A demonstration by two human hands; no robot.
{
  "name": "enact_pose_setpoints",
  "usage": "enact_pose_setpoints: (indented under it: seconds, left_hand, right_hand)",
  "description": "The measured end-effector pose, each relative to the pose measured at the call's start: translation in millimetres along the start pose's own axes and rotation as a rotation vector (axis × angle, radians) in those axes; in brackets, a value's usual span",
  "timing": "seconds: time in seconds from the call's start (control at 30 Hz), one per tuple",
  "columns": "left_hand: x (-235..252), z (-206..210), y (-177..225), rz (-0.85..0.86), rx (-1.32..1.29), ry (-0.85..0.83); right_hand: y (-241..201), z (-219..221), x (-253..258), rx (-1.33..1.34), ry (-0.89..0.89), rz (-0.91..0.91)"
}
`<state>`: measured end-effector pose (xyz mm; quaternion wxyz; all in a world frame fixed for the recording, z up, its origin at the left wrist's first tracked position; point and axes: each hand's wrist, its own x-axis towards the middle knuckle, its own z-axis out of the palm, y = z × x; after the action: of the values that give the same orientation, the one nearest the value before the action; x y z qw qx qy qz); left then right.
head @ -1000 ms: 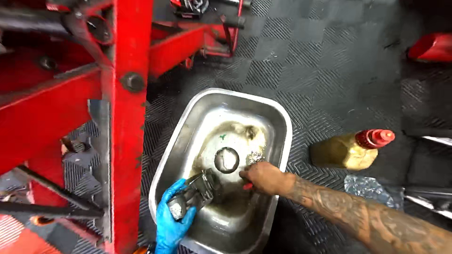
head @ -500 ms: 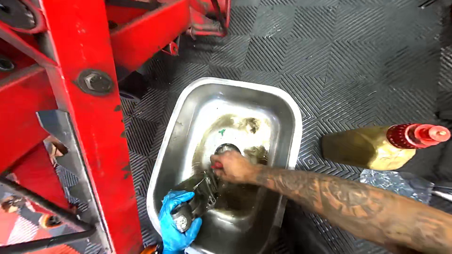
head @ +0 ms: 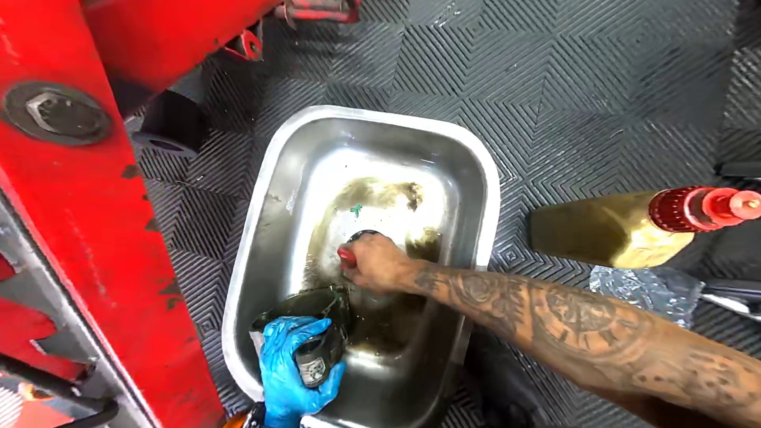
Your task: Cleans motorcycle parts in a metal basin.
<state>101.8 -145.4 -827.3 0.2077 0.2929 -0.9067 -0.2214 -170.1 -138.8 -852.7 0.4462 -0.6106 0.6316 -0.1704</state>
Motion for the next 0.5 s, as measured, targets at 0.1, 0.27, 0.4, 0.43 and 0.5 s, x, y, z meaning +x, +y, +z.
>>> enact_pose_setpoints:
  seconds: [0.1, 0.27, 0.4, 0.43, 0.5]
  left_hand:
    - [2.1, 1.7, -2.4, 0.027, 0.003, 0.002]
    - [-0.1, 0.8, -1.0, 0.007, 0.017, 0.002]
    - [2.6, 1.6, -0.2, 0.018, 0.024, 0.006]
    - [1.3, 1.2, -0.2, 0.017, 0.025, 0.009]
    - [0.6, 1.5, -1.1, 0.026, 0.025, 0.008]
  right_hand:
    - [3.3, 7.4, -0.4, 0.102, -0.089, 0.063]
    - [-7.8, 1.2, 11.6, 0.016, -0.015, 0.088]
    - [-9.2, -1.6, 14.9, -0.063, -0.128, 0.110]
    - [-14.2, -5.9, 16.6, -0.095, -0.110, 0.103]
    - [-17.9, -0.9, 17.5, -0.035, -0.074, 0.097]
